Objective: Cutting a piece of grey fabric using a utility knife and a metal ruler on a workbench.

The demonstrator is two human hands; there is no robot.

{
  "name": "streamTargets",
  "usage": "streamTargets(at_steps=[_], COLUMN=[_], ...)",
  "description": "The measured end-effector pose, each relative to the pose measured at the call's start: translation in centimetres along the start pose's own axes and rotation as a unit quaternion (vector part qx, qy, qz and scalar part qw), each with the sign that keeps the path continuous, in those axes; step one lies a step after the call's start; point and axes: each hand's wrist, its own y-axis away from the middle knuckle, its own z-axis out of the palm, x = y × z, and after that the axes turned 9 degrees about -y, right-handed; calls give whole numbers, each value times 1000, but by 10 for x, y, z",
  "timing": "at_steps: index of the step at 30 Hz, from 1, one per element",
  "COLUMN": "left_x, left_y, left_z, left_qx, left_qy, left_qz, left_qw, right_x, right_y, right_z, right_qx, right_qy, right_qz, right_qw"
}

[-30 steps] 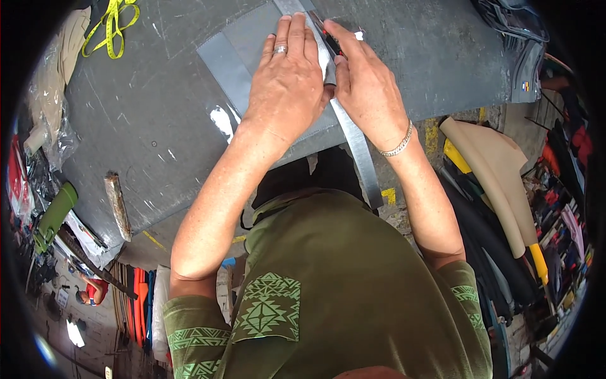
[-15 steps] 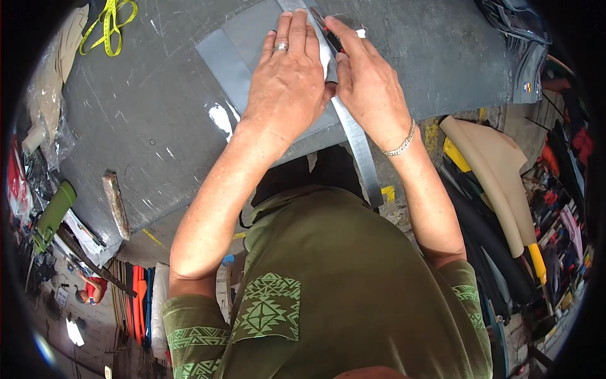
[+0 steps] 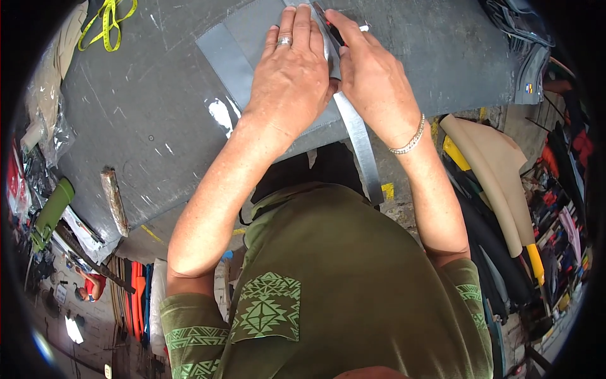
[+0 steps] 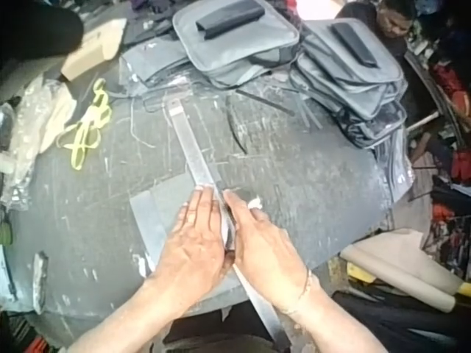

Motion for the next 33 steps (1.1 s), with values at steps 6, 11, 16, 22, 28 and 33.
streamTargets(at_steps=[6,11,16,22,28,33], left_x=[-3,-9,6,7,7,7], left_y=[0,0,-1,-1,0,1], left_z=[21,31,-14,-7,-2,0], left_qx=[115,197,-30,-18,4,9], left_qy=[-1,5,-29,-46,-60,-74], left_qz=[-4,53,-15,-17,-3,-21], left_qw=[993,979,999,999,998,997], right_x=[-17,-1,-9,-8,-6,-7], right_y=[-7,11,35,65,92,105], right_z=[-17,-8,-11,-19,-26,-27], right_qx=[-73,-32,-51,-84,-92,-95], right_qy=[14,50,15,12,4,-7], right_qz=[39,-18,29,104,119,133], right_qw=[996,998,998,991,989,987])
